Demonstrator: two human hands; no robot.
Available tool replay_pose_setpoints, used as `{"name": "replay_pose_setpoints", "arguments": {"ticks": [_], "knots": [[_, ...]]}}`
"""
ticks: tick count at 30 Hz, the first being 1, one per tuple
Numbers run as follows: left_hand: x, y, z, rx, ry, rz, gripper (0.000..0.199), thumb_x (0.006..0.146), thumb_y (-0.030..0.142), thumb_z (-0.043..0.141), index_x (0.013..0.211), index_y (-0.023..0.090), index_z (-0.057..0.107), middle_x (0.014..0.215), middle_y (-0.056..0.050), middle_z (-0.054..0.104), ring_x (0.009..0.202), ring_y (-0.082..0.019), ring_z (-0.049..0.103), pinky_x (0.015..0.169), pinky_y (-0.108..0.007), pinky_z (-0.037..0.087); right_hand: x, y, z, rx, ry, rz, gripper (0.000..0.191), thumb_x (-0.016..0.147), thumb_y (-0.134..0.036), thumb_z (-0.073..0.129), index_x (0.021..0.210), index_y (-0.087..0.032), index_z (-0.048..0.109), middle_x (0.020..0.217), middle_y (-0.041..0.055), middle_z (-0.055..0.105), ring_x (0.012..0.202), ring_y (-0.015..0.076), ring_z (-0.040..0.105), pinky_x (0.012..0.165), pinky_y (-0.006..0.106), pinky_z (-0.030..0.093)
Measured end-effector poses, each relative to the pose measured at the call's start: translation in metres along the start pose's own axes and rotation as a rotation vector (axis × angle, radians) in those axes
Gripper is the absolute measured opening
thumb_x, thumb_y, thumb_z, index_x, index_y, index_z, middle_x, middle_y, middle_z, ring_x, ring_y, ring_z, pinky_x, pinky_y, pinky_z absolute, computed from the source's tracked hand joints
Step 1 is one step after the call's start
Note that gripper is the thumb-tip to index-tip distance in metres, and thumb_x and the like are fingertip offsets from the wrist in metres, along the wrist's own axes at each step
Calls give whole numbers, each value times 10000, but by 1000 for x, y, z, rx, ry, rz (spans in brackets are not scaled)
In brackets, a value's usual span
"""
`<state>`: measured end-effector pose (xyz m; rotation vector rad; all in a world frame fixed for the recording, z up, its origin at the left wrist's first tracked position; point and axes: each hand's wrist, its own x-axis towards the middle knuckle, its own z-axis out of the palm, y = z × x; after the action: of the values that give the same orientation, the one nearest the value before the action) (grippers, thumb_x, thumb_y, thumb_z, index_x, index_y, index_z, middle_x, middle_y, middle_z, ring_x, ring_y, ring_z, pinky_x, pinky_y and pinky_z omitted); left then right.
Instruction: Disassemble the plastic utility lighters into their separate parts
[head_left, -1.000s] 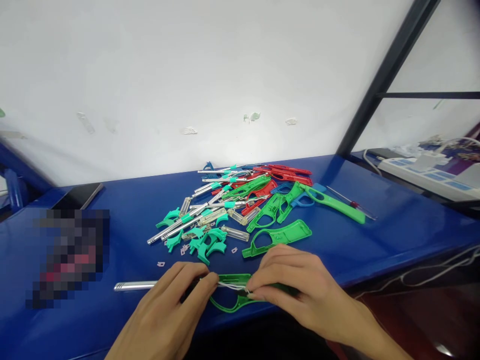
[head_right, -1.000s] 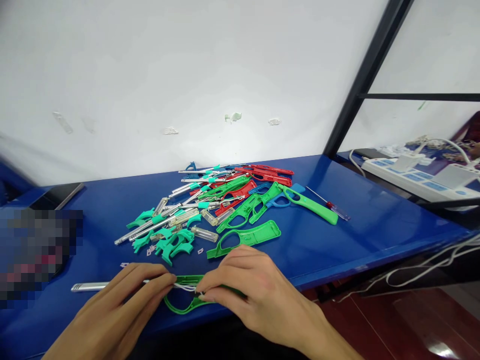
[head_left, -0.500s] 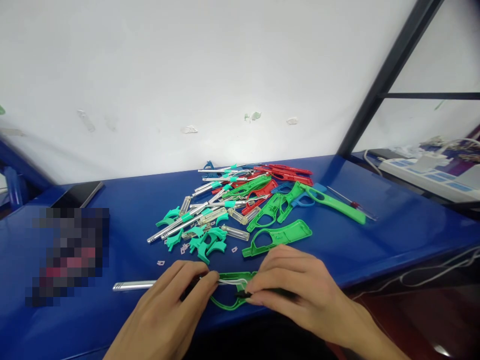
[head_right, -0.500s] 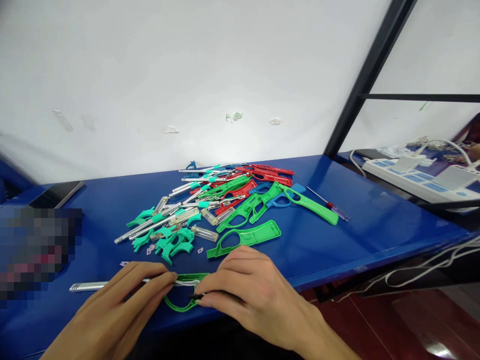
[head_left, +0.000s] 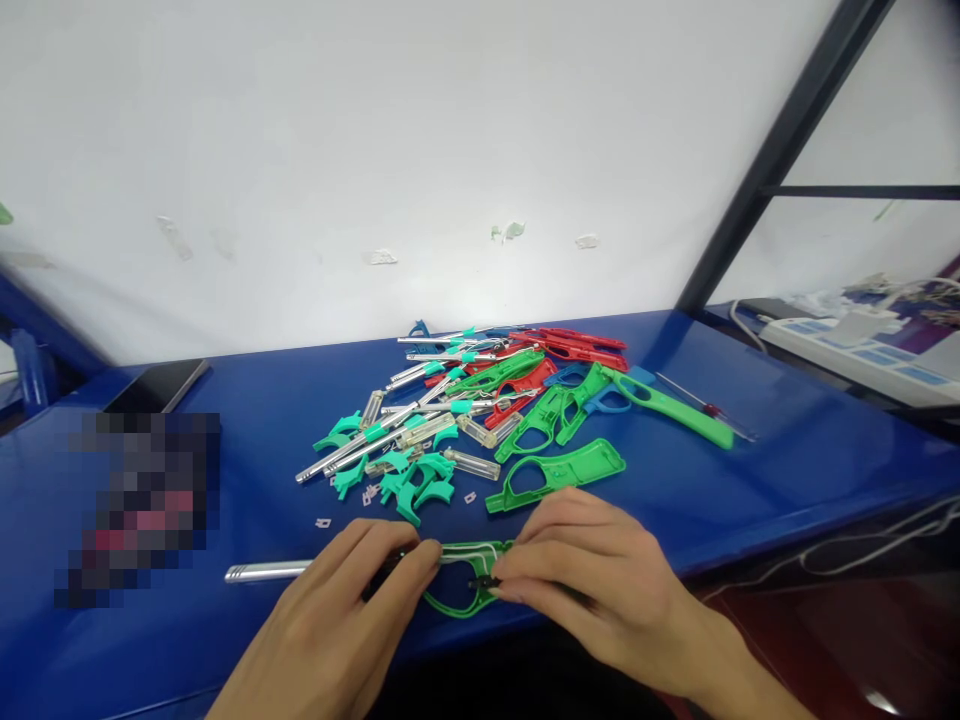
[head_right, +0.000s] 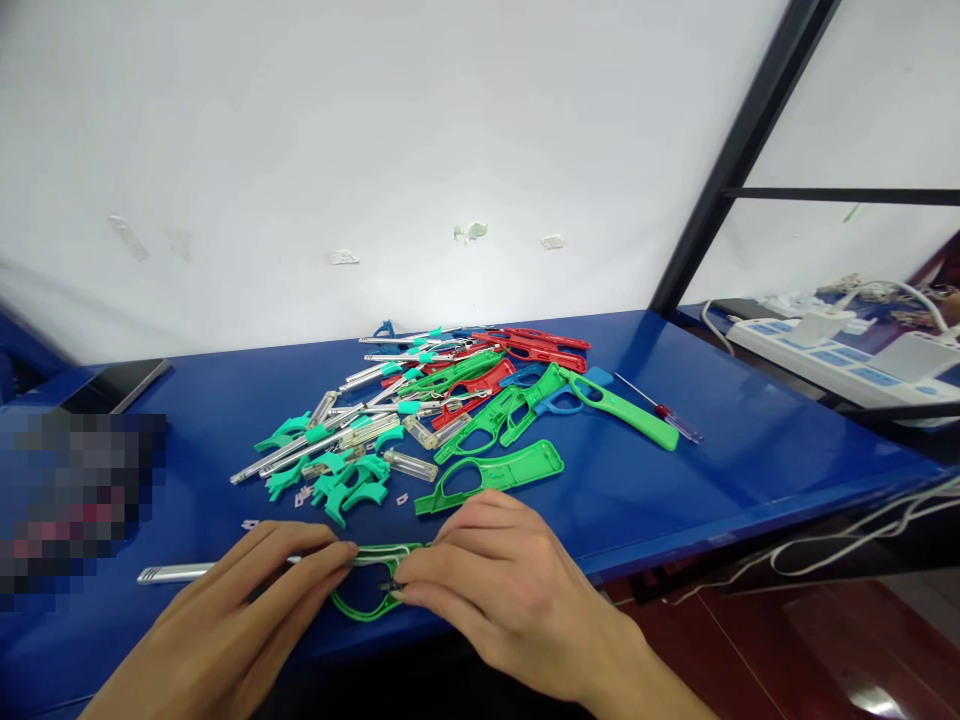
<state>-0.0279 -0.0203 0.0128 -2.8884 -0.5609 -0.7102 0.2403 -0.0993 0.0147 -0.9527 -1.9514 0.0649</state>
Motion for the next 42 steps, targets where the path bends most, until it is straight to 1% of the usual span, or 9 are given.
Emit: {"name": "replay_pose_setpoints", "arguments": {"ticks": [9,13,17,19,23,27,29,32,42], "knots": [[0,1,1,-76,-43,-67,423,1025,38,435,1327,259,633,1191,-42,659,1050,-189,637,917,-286,563,-2,1,1,-12,-15,33,47,1035,-208,742,1063,-178,766,881,-7,807,786,142,719,808,304,524],[-2,1,2,-54,-28,-68,453,1016,19,439,1349,262,627,1216,-51,650,1072,-194,631,920,-301,569,-2,2,2,-5,-21,45,44,1044,-203,729,1055,-181,766,875,-4,806,785,146,709,795,311,509],[2,3,1,-40,8,-38,425,1023,16,428,1299,244,658,1179,-58,669,1034,-194,638,896,-305,581,-3,2,2,-33,-16,48,49,1053,-207,714,1060,-202,762,873,-14,807,738,146,636,751,318,482],[5,7,1,-17,22,-11,389,1040,38,437,1273,236,678,1172,-65,685,1028,-203,642,893,-318,590,-4,1,1,-38,-22,55,49,1053,-211,715,1068,-209,761,881,-18,808,731,147,607,738,316,473],[14,19,2,-3,7,14,300,1104,163,473,1293,232,695,1209,-72,709,1049,-221,647,899,-346,617,-5,1,1,-41,-43,80,68,1059,-210,704,1084,-208,767,868,-8,795,736,153,590,736,321,464],[24,28,4,-91,80,-30,262,1111,165,477,1093,217,733,1075,-46,730,923,-192,633,806,-303,626,-5,1,1,-38,-55,91,79,1069,-216,688,1084,-206,765,861,-9,788,728,149,581,729,321,460],[27,30,5,-113,128,-49,272,1108,144,475,1031,209,728,1025,-39,727,890,-184,620,769,-281,620,-5,1,1,-38,-58,93,81,1072,-217,684,1085,-206,763,865,-12,788,730,147,582,732,318,463],[28,32,9,-109,168,-65,260,1114,142,473,1074,201,723,1042,-50,717,913,-188,620,770,-279,614,-3,1,0,-31,-54,91,76,1066,-232,698,1104,-206,757,869,-13,785,740,145,603,748,314,479],[25,32,8,-124,171,-67,244,1121,152,464,1076,208,697,1025,-48,703,902,-184,632,772,-277,588,-4,-2,-2,-7,-122,58,106,1048,-197,713,1122,-203,789,941,8,820,787,169,680,798,350,510]]}}
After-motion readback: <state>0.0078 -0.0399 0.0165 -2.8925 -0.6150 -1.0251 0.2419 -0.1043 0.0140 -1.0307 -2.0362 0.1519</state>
